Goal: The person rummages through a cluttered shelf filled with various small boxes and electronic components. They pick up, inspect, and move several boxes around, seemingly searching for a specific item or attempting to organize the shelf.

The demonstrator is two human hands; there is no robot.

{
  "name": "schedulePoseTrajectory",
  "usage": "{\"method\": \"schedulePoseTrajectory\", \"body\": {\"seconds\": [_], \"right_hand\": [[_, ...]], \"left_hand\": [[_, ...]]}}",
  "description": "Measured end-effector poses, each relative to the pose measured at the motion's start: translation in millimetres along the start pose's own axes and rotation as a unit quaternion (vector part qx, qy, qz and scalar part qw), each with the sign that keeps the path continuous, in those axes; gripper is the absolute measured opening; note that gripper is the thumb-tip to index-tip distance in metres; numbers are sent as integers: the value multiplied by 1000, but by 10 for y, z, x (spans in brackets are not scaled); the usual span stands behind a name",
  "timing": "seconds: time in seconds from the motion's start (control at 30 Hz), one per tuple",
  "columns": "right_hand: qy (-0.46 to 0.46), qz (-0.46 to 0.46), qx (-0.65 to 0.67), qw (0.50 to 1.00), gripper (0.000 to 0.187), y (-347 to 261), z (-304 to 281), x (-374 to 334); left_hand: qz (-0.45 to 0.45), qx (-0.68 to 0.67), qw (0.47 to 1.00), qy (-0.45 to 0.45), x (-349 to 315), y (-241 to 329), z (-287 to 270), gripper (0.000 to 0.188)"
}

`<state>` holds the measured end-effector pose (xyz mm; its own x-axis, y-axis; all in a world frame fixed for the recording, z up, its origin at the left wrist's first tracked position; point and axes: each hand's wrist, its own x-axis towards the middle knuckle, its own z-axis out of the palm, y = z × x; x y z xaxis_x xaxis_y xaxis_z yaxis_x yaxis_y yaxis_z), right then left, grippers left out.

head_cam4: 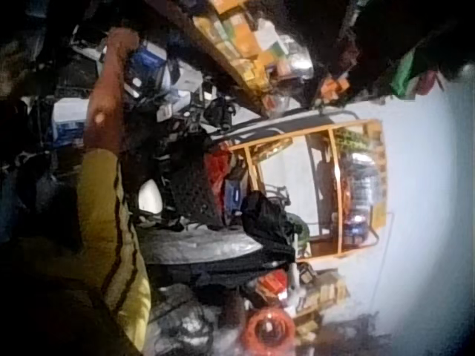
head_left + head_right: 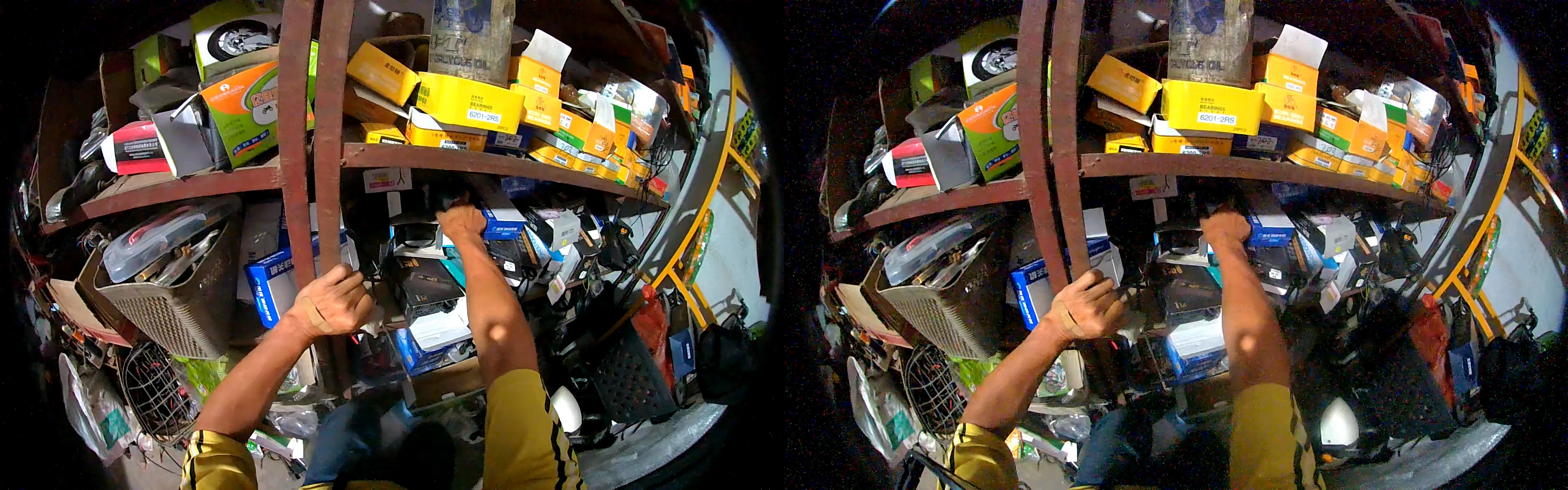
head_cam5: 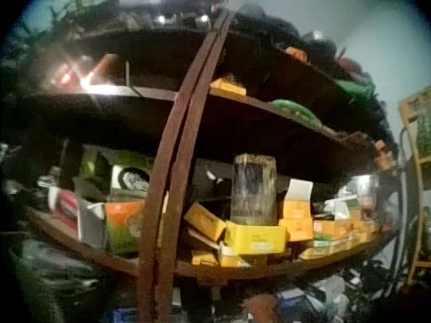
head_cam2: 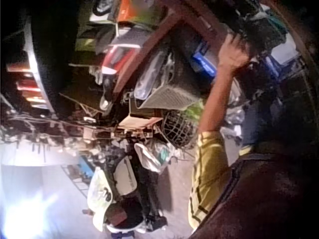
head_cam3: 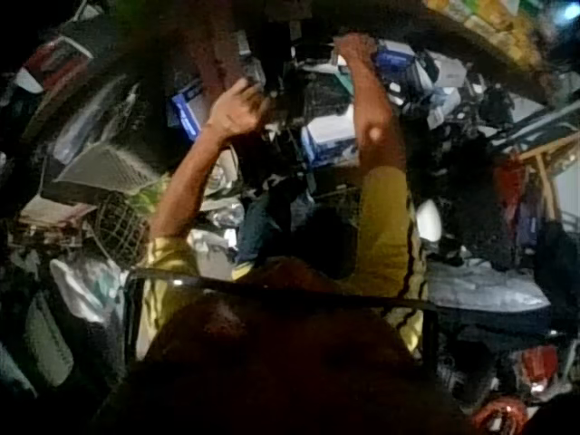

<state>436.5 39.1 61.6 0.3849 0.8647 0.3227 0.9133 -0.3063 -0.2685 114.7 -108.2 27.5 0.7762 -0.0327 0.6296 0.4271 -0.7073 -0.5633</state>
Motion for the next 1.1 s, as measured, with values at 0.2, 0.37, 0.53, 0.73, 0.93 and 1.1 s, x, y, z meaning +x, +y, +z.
{"method": "schedulePoseTrajectory", "body": {"seconds": [0.2,0.37,0.53,0.73,0.93,1.1], "right_hand": [[170,-21,89,981,70,178,-175,-444],[307,-50,225,923,69,472,-395,-796],[186,5,615,766,59,900,-506,-1200],[164,40,797,580,47,1400,-267,-1835],[43,125,873,469,39,1674,15,-2341],[-4,118,910,397,51,1553,162,-2507]], "left_hand": [[0,0,1000,-2,49,22,-83,11],[-10,-13,1000,6,8,7,-61,13],[-10,-17,1000,10,0,25,-33,12],[-6,-30,1000,9,21,20,-44,9],[0,-6,1000,6,-1,11,-49,10],[-6,-31,999,10,-26,24,25,11]]}}
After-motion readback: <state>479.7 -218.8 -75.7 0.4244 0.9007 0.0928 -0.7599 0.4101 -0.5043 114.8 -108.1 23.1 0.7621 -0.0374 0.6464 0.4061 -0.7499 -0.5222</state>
